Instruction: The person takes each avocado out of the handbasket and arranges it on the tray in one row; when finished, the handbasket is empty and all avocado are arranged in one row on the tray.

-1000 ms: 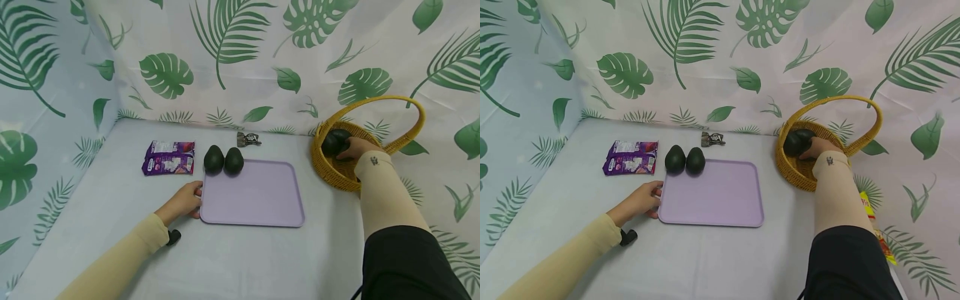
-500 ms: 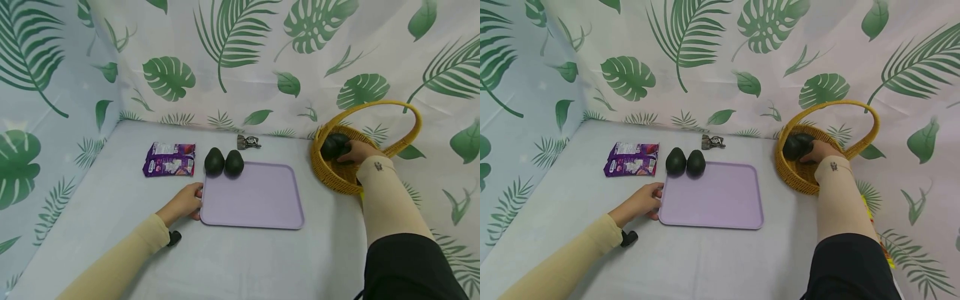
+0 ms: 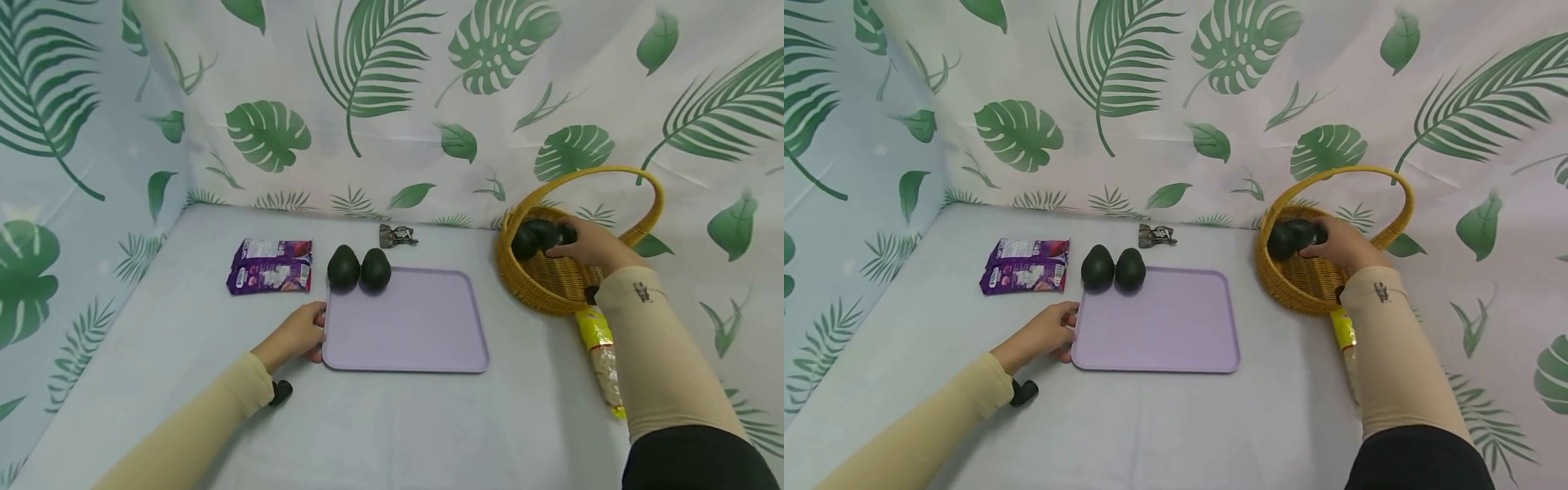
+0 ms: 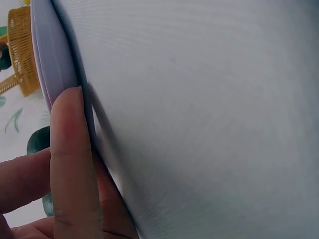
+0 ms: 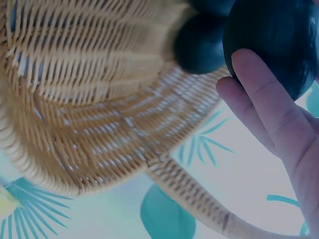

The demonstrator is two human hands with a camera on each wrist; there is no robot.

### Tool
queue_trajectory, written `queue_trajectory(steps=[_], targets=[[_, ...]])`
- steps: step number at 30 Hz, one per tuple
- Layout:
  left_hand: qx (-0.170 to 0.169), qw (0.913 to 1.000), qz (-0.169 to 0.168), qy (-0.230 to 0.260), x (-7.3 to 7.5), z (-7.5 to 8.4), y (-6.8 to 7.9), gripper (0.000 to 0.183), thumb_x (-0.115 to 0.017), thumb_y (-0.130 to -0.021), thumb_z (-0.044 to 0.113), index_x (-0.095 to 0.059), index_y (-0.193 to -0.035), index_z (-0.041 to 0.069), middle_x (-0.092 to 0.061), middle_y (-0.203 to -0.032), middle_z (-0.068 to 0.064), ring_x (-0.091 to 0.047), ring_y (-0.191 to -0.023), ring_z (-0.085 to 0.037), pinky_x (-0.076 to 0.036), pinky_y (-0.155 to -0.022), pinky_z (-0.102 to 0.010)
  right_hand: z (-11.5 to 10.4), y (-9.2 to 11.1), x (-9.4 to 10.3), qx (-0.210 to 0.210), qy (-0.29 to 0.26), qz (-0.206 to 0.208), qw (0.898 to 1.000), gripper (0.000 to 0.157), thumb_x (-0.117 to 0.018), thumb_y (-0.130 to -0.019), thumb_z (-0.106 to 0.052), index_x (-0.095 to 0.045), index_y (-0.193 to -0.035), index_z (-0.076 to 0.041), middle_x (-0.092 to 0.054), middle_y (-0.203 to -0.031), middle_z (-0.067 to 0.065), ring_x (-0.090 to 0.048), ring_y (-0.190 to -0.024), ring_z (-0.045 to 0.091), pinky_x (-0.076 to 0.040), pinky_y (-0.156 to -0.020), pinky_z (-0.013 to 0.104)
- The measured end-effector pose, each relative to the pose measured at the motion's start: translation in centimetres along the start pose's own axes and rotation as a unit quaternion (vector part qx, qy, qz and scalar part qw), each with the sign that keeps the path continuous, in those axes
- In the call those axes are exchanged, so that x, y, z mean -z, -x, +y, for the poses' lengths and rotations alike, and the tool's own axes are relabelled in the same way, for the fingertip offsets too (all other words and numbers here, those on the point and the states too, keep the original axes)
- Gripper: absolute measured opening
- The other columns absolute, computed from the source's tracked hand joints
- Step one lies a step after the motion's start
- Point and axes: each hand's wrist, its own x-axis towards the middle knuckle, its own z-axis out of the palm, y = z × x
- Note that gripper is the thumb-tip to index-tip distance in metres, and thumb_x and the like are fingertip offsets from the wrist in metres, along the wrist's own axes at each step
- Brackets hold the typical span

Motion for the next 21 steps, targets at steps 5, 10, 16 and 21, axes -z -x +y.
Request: queue_trajectory(steps=[5, 10, 16, 21], targets=[[-0.003, 1.0000, 0.001, -0.009, 0.1, 0.0, 0.1, 0.072, -0.050, -0.081, -0.013, -0.033, -0.150, -0.004, -0.046, -0.111, -0.016, -0.056, -0.081, -0.025, -0.063, -0.054, -0.033, -1.2, 2.5, 0.1, 0.035, -0.006, 0.032, 0.999, 0.091, -0.069, -0.088, -0.048, -0.027, -0.152, 0.001, -0.025, -0.153, 0.034, -0.023, -0.136, 0.057, -0.025, -0.108, 0.076], [-0.003, 0.9999, 0.000, -0.013, 0.1, 0.2, 0.3, 0.071, -0.051, -0.081, -0.012, -0.034, -0.149, -0.004, -0.047, -0.112, -0.017, -0.056, -0.082, -0.025, -0.062, -0.055, -0.033, -3.0, 4.4, -0.3, 0.069, -0.012, 0.059, 0.996, 0.090, -0.072, -0.087, -0.045, -0.027, -0.153, -0.001, -0.025, -0.153, 0.034, -0.026, -0.136, 0.056, -0.027, -0.107, 0.075], [-0.005, 1.0000, -0.003, -0.008, 0.2, 0.3, 0.3, 0.072, -0.050, -0.081, -0.014, -0.033, -0.149, -0.005, -0.046, -0.110, -0.017, -0.055, -0.079, -0.025, -0.063, -0.055, -0.033, -7.0, 4.8, -2.2, 0.121, -0.030, 0.076, 0.989, 0.084, -0.076, -0.086, -0.039, -0.034, -0.152, -0.007, -0.029, -0.149, 0.032, -0.036, -0.129, 0.051, -0.037, -0.103, 0.071], [-0.008, 0.9999, -0.002, -0.007, -0.1, 0.1, 0.3, 0.072, -0.050, -0.080, -0.015, -0.033, -0.149, -0.006, -0.046, -0.108, -0.016, -0.055, -0.077, -0.024, -0.063, -0.054, -0.033, -11.1, 3.2, -5.8, 0.200, -0.048, 0.063, 0.977, 0.078, -0.078, -0.086, -0.027, -0.037, -0.151, -0.010, -0.030, -0.148, 0.029, -0.056, -0.113, 0.044, -0.054, -0.092, 0.058]])
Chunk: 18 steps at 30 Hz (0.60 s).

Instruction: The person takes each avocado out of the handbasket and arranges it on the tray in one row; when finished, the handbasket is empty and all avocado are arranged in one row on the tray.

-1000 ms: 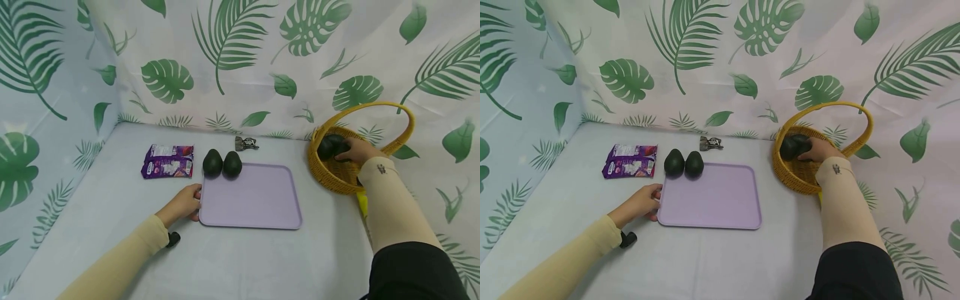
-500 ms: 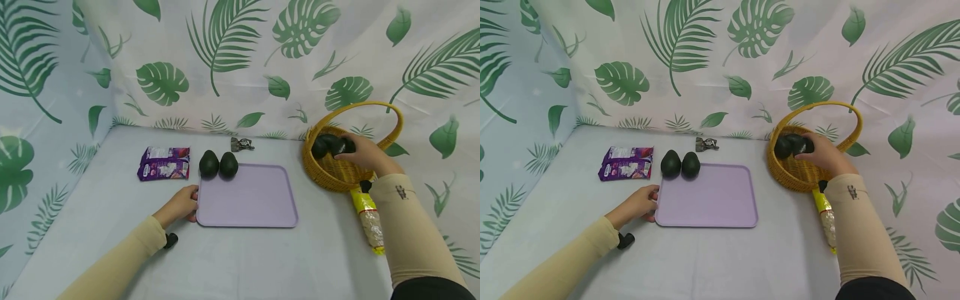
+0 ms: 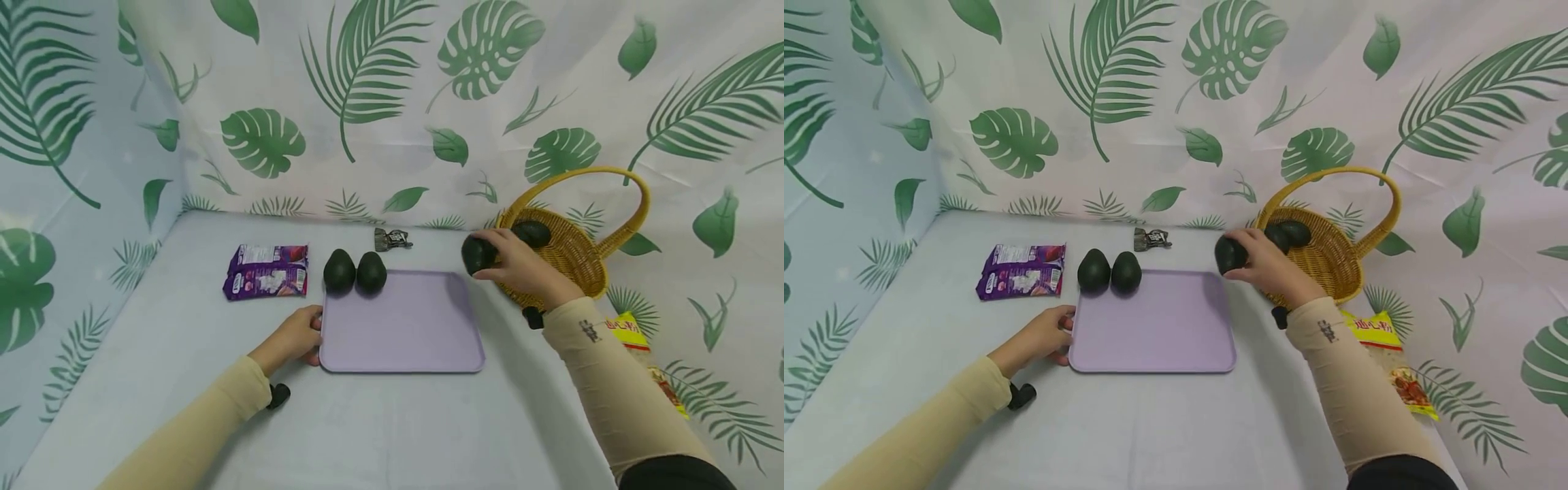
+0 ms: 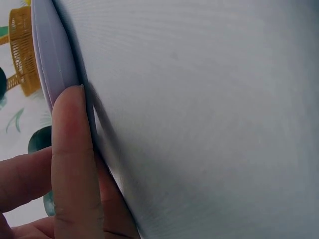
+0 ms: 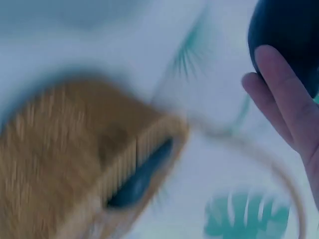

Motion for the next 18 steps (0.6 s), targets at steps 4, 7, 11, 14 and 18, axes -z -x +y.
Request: queue_trajectory(steps=[4, 7, 11, 14, 18], targets=[[0.002, 1.0000, 0.004, 0.002, -0.1, -0.1, 0.0, 0.072, -0.050, -0.079, -0.015, -0.034, -0.148, -0.006, -0.046, -0.106, -0.016, -0.057, -0.072, -0.024, -0.062, -0.052, -0.034, -1.6, -2.5, -3.9, 0.051, -0.005, -0.016, 0.999, 0.076, -0.079, -0.084, -0.021, -0.040, -0.149, -0.011, -0.033, -0.146, 0.026, -0.059, -0.108, 0.037, -0.059, -0.086, 0.046], [0.004, 1.0000, 0.003, 0.008, -0.4, -0.1, 0.1, 0.073, -0.051, -0.079, -0.016, -0.032, -0.149, -0.007, -0.047, -0.105, -0.016, -0.058, -0.073, -0.025, -0.063, -0.053, -0.035, -2.6, -4.0, -6.6, 0.056, -0.001, -0.033, 0.998, 0.076, -0.079, -0.085, -0.022, -0.040, -0.150, -0.013, -0.033, -0.148, 0.023, -0.057, -0.112, 0.035, -0.058, -0.088, 0.044], [0.004, 0.9999, 0.001, 0.014, -0.7, -0.2, 0.3, 0.073, -0.051, -0.079, -0.016, -0.032, -0.149, -0.008, -0.046, -0.105, -0.016, -0.057, -0.079, -0.026, -0.063, -0.053, -0.036, -3.8, -5.3, -9.0, 0.057, 0.001, -0.050, 0.997, 0.078, -0.079, -0.085, -0.023, -0.039, -0.151, -0.018, -0.029, -0.152, 0.019, -0.058, -0.112, 0.033, -0.056, -0.093, 0.045], [-0.001, 0.9999, 0.006, 0.015, -0.7, -0.1, 0.5, 0.072, -0.051, -0.078, -0.017, -0.034, -0.148, -0.009, -0.046, -0.103, -0.016, -0.056, -0.078, -0.026, -0.063, -0.053, -0.036, -4.6, -6.1, -10.0, 0.069, 0.002, -0.047, 0.997, 0.079, -0.079, -0.084, -0.021, -0.039, -0.151, -0.018, -0.028, -0.154, 0.020, -0.060, -0.108, 0.031, -0.056, -0.092, 0.045], [-0.008, 0.9998, 0.012, 0.013, -0.5, 0.3, 0.7, 0.072, -0.051, -0.077, -0.017, -0.034, -0.147, -0.009, -0.047, -0.104, -0.017, -0.057, -0.079, -0.026, -0.063, -0.053, -0.036, -5.4, -6.9, -10.6, 0.080, 0.011, -0.039, 0.996, 0.082, -0.079, -0.084, -0.021, -0.035, -0.153, -0.014, -0.027, -0.155, 0.023, -0.059, -0.114, 0.034, -0.054, -0.096, 0.047]])
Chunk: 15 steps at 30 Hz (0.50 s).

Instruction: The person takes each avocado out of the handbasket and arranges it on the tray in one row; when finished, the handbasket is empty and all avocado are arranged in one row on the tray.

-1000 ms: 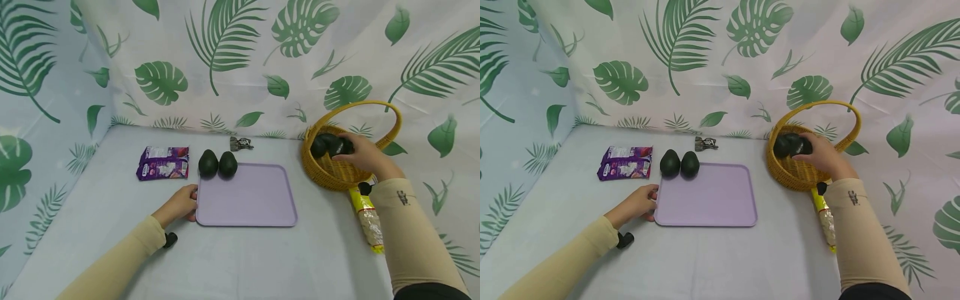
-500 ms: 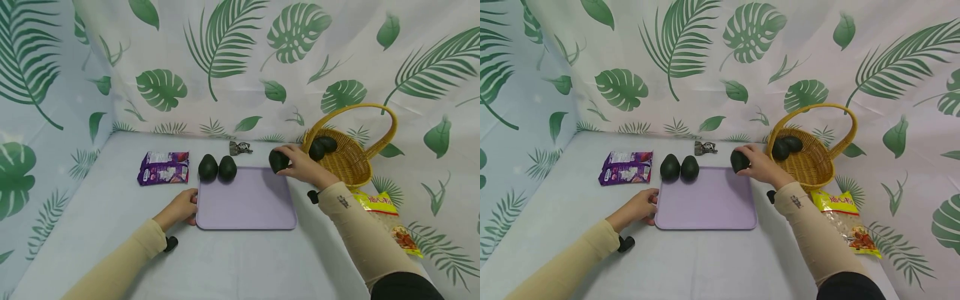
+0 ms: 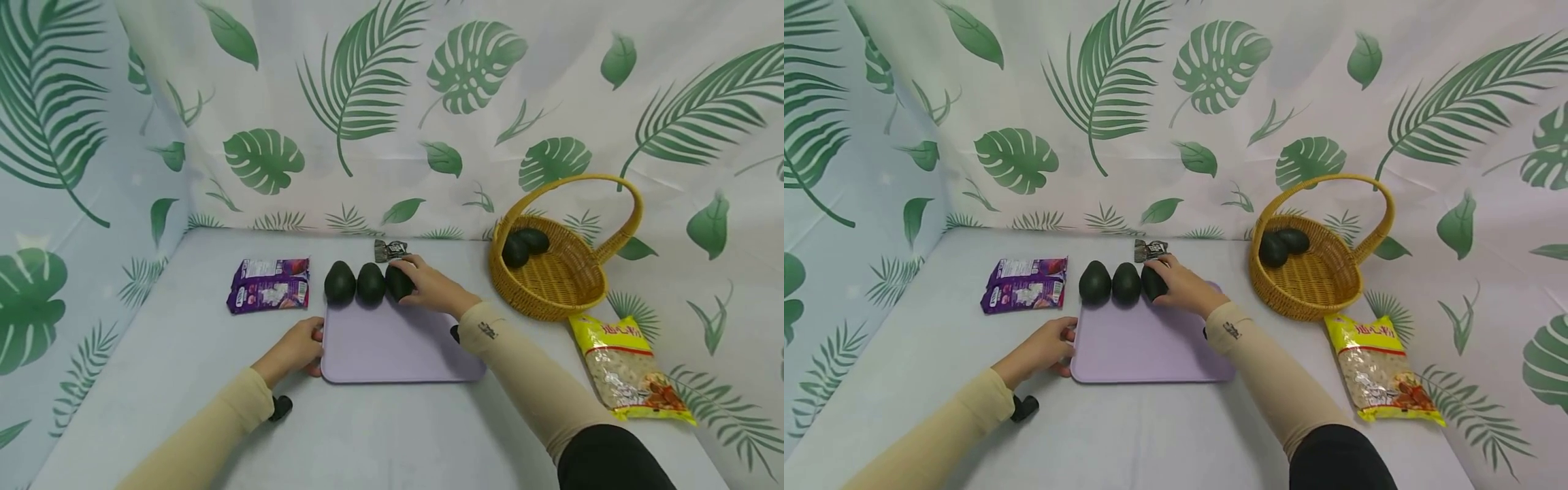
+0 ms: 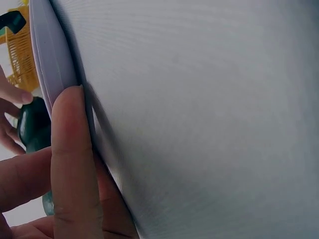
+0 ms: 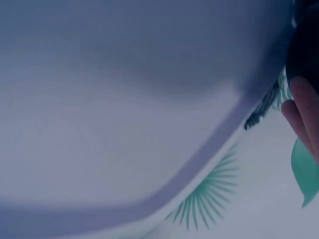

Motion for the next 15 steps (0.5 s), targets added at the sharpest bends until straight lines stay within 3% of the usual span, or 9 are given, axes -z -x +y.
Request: queue_trajectory(steps=[4, 15], targets=[[-0.002, 1.0000, 0.002, 0.005, 0.1, -0.1, -0.2, 0.073, -0.051, -0.077, -0.017, -0.034, -0.147, -0.009, -0.047, -0.105, -0.017, -0.056, -0.080, -0.026, -0.063, -0.053, -0.037, -0.3, -0.5, -0.4, -0.014, 0.010, 0.000, 1.000, 0.087, -0.080, -0.084, -0.024, -0.030, -0.155, -0.015, -0.024, -0.156, 0.022, -0.052, -0.126, 0.037, -0.051, -0.103, 0.049], [0.003, 1.0000, 0.001, 0.006, -0.1, -0.2, -0.2, 0.073, -0.051, -0.077, -0.016, -0.034, -0.147, -0.008, -0.048, -0.107, -0.017, -0.056, -0.082, -0.027, -0.063, -0.053, -0.036, 0.0, -0.3, -1.4, -0.032, 0.022, 0.004, 0.999, 0.097, -0.082, -0.081, -0.030, -0.025, -0.158, -0.017, -0.022, -0.157, 0.022, -0.045, -0.131, 0.045, -0.047, -0.106, 0.056]])
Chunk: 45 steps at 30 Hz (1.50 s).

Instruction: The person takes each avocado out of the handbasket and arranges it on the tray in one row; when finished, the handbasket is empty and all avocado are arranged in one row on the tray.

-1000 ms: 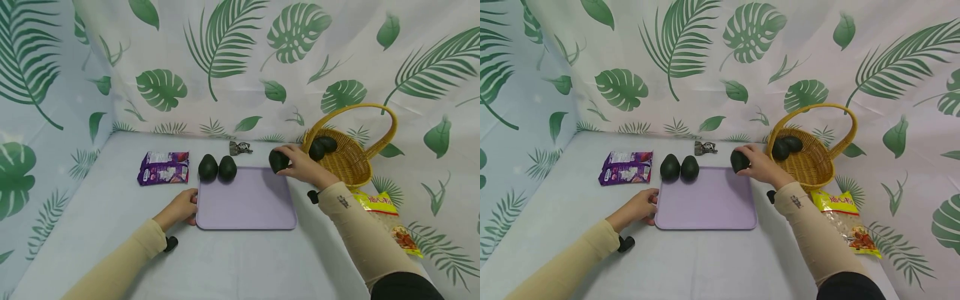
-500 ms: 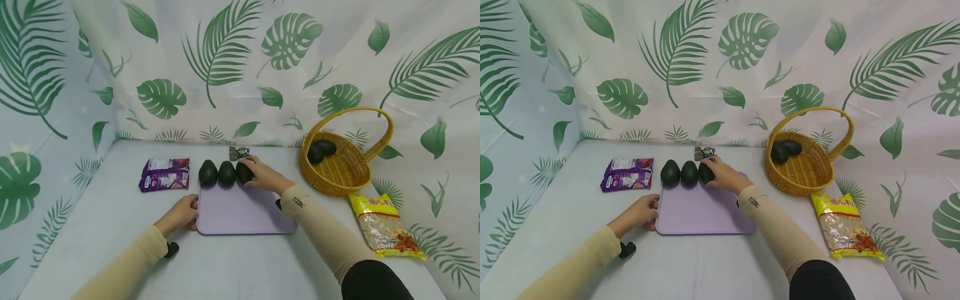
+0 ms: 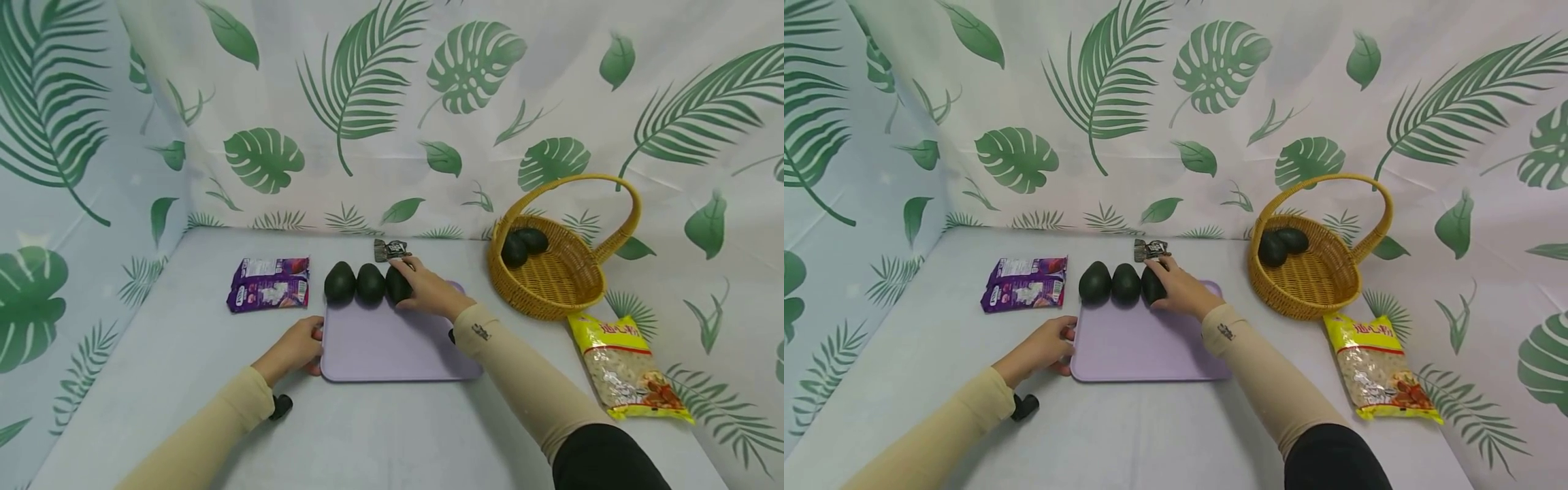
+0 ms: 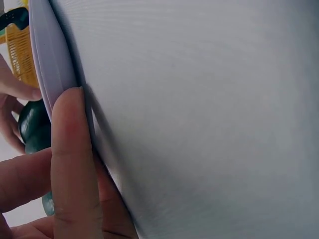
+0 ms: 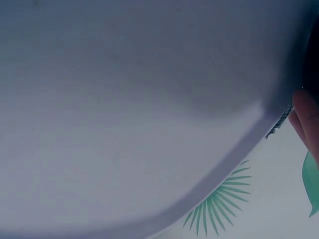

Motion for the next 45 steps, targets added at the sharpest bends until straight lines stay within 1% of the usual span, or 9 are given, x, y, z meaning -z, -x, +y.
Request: queue_trajectory(steps=[5, 12, 19, 26, 34, 37, 40, 45], targets=[[0.003, 1.0000, -0.001, -0.002, 0.0, 0.2, 0.1, 0.073, -0.051, -0.078, -0.016, -0.033, -0.148, -0.008, -0.047, -0.107, -0.017, -0.056, -0.081, -0.026, -0.063, -0.054, -0.036, 0.0, 0.2, -0.1, -0.006, -0.003, -0.008, 1.000, 0.100, -0.082, -0.081, -0.032, -0.021, -0.159, -0.018, -0.021, -0.158, 0.021, -0.043, -0.134, 0.043, -0.045, -0.108, 0.056], [-0.001, 1.0000, 0.001, -0.004, 0.0, 0.2, 0.1, 0.073, -0.050, -0.076, -0.017, -0.034, -0.148, -0.008, -0.048, -0.107, -0.017, -0.056, -0.081, -0.026, -0.063, -0.053, -0.036, -0.1, 0.4, -0.1, -0.005, -0.012, 0.000, 1.000, 0.104, -0.083, -0.079, -0.035, -0.019, -0.159, -0.017, -0.021, -0.158, 0.020, -0.043, -0.133, 0.043, -0.045, -0.107, 0.057], [-0.006, 1.0000, -0.001, -0.003, 0.0, 0.1, -0.1, 0.074, -0.049, -0.076, -0.017, -0.033, -0.147, -0.009, -0.048, -0.106, -0.017, -0.055, -0.079, -0.024, -0.063, -0.052, -0.036, 0.0, 0.5, -0.1, -0.016, -0.020, -0.004, 1.000, 0.107, -0.084, -0.078, -0.038, -0.016, -0.160, -0.024, -0.020, -0.158, 0.019, -0.043, -0.133, 0.042, -0.045, -0.107, 0.056], [-0.002, 1.0000, -0.004, -0.004, 0.0, 0.0, -0.1, 0.073, -0.050, -0.077, -0.016, -0.034, -0.147, -0.009, -0.047, -0.107, -0.017, -0.055, -0.081, -0.025, -0.063, -0.054, -0.036, 0.3, 0.6, -0.1, -0.022, -0.036, -0.003, 0.999, 0.109, -0.086, -0.075, -0.039, -0.018, -0.159, -0.023, -0.018, -0.158, 0.021, -0.043, -0.132, 0.045, -0.045, -0.105, 0.060], [-0.004, 1.0000, -0.001, -0.008, 0.0, 0.0, -0.1, 0.073, -0.050, -0.077, -0.016, -0.034, -0.147, -0.008, -0.048, -0.107, -0.017, -0.055, -0.081, -0.024, -0.063, -0.054, -0.035, 0.6, 0.9, 0.1, -0.033, -0.033, 0.001, 0.999, 0.110, -0.085, -0.074, -0.042, -0.018, -0.159, -0.025, -0.018, -0.159, 0.020, -0.047, -0.129, 0.044, -0.048, -0.103, 0.059], [-0.005, 0.9999, 0.001, -0.012, 0.0, 0.0, -0.1, 0.073, -0.050, -0.076, -0.016, -0.035, -0.147, -0.008, -0.048, -0.107, -0.017, -0.056, -0.080, -0.025, -0.063, -0.053, -0.035, 0.7, 1.3, 0.5, -0.034, -0.033, 0.007, 0.999, 0.111, -0.085, -0.074, -0.045, -0.017, -0.160, -0.027, -0.020, -0.158, 0.019, -0.048, -0.128, 0.044, -0.048, -0.103, 0.058], [-0.004, 0.9999, 0.001, -0.016, 0.0, -0.1, -0.1, 0.073, -0.050, -0.076, -0.016, -0.034, -0.147, -0.009, -0.048, -0.108, -0.017, -0.056, -0.081, -0.025, -0.063, -0.053, -0.035, 0.7, 1.8, 1.5, -0.031, -0.033, 0.017, 0.999, 0.109, -0.084, -0.075, -0.045, -0.017, -0.159, -0.027, -0.022, -0.157, 0.019, -0.050, -0.126, 0.043, -0.048, -0.105, 0.056], [-0.001, 0.9999, 0.001, -0.013, 0.1, 0.0, 0.1, 0.073, -0.050, -0.077, -0.016, -0.033, -0.148, -0.009, -0.048, -0.110, -0.018, -0.056, -0.083, -0.025, -0.063, -0.054, -0.035, 1.6, 3.1, 4.2, -0.019, -0.041, 0.038, 0.998, 0.102, -0.081, -0.080, -0.041, -0.020, -0.159, -0.022, -0.026, -0.154, 0.020, -0.060, -0.110, 0.041, -0.055, -0.094, 0.051]])
